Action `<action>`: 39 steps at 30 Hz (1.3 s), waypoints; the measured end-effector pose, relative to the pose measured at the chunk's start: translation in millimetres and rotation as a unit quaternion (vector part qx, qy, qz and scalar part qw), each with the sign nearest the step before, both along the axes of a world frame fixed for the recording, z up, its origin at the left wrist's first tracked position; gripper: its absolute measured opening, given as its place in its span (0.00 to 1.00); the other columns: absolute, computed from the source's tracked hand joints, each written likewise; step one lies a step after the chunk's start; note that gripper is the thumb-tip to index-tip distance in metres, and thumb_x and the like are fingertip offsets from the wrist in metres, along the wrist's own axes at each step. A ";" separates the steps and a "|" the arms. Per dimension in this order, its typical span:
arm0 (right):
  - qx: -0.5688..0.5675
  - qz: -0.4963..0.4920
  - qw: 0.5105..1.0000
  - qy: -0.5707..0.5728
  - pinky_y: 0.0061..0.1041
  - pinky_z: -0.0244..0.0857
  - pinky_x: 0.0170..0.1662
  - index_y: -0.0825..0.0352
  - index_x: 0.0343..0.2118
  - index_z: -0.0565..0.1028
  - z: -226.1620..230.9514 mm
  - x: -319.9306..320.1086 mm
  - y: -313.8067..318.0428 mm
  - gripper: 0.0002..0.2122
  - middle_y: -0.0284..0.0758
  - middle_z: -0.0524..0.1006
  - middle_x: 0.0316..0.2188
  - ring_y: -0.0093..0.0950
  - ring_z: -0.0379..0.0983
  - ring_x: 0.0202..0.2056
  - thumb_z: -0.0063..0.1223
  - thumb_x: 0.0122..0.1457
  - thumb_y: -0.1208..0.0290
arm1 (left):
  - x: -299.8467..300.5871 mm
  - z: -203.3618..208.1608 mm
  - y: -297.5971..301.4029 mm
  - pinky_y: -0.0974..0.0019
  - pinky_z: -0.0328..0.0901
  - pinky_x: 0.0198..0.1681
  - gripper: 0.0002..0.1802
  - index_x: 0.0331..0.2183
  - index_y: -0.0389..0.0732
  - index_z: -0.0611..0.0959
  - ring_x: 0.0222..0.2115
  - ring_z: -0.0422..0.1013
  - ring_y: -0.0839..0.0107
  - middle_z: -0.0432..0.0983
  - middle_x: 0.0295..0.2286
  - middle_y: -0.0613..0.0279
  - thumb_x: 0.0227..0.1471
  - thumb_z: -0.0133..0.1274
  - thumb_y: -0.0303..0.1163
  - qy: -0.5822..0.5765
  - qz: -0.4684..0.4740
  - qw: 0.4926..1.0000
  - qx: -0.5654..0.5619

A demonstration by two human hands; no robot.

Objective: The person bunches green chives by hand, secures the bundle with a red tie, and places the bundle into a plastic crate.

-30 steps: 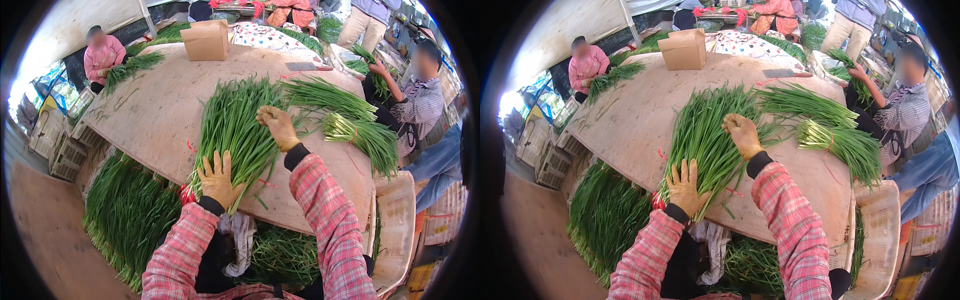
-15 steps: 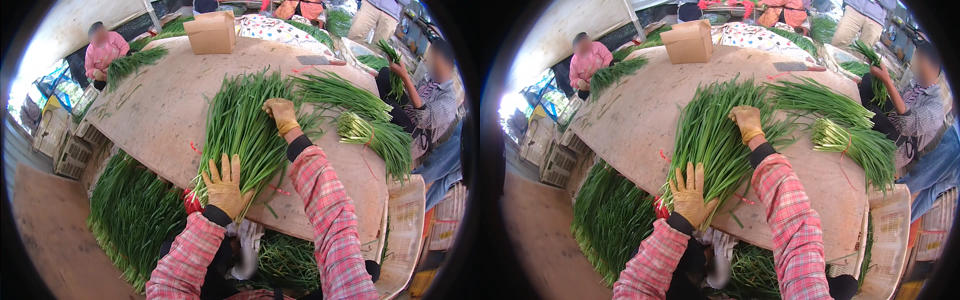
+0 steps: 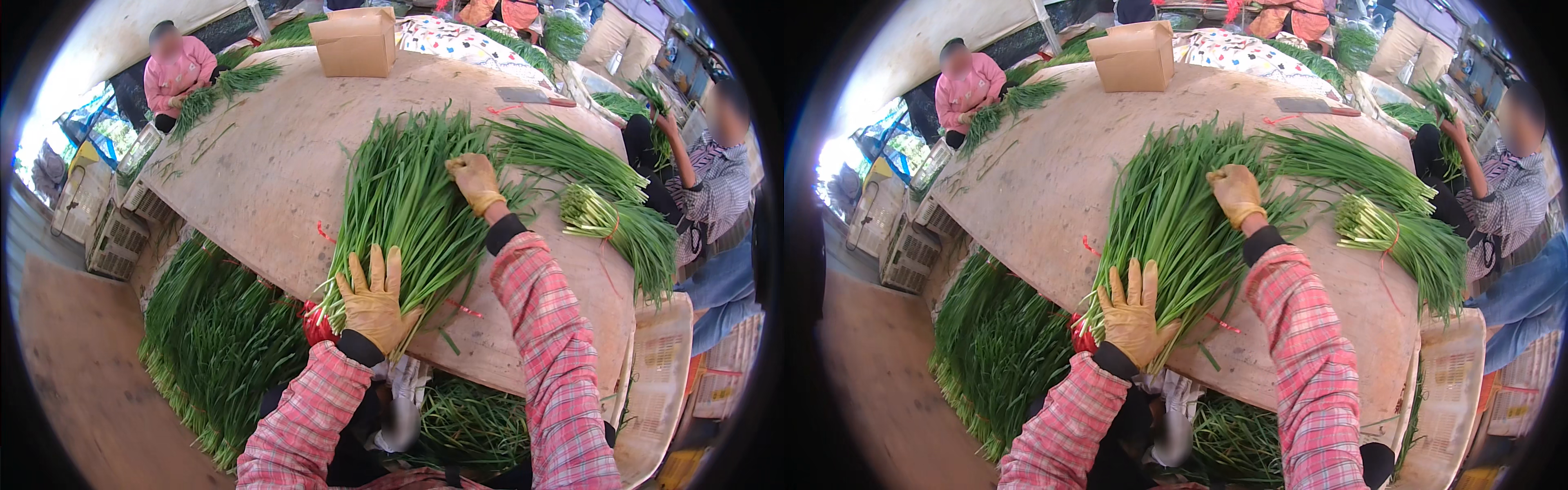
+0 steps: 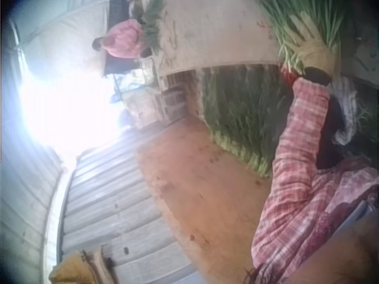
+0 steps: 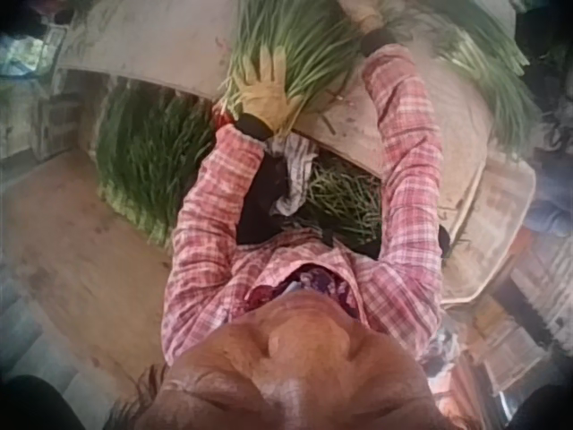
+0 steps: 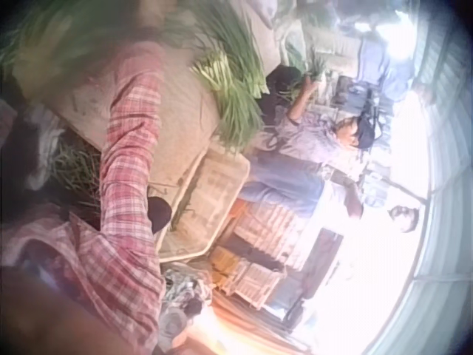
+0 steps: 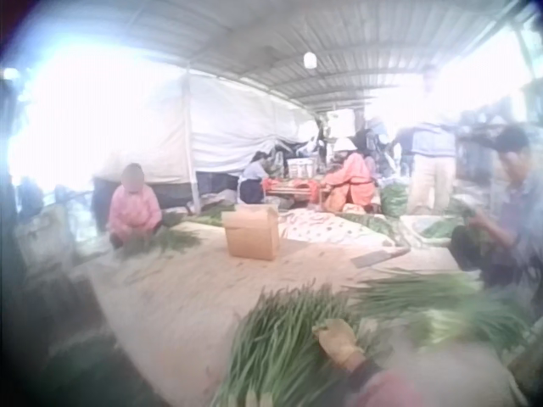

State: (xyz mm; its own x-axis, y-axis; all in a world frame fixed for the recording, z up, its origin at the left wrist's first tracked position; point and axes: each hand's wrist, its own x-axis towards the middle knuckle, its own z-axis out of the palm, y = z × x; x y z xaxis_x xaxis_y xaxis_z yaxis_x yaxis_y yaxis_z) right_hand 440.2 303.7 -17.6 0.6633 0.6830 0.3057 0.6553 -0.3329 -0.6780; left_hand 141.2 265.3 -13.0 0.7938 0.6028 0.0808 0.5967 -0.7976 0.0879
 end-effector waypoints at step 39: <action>-0.180 0.038 0.960 0.209 0.28 0.64 0.28 0.70 0.25 0.78 43.7 -218.8 -446.0 0.04 0.41 0.75 0.21 0.31 0.72 0.24 0.58 0.49 0.75 | -77.3 49.3 87.8 0.67 0.60 0.52 0.27 0.53 0.37 0.71 0.48 0.65 0.68 0.70 0.49 0.54 0.52 0.54 0.33 -0.339 -0.044 0.859 -0.380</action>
State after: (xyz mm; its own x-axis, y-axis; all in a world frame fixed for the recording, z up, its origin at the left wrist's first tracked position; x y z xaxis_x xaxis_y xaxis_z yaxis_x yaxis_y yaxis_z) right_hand 221.4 -142.2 26.2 0.6209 0.7458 -0.2413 0.3822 -0.5568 -0.7374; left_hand 63.9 353.1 36.3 0.7653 0.6254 0.1524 0.1422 -0.3952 0.9075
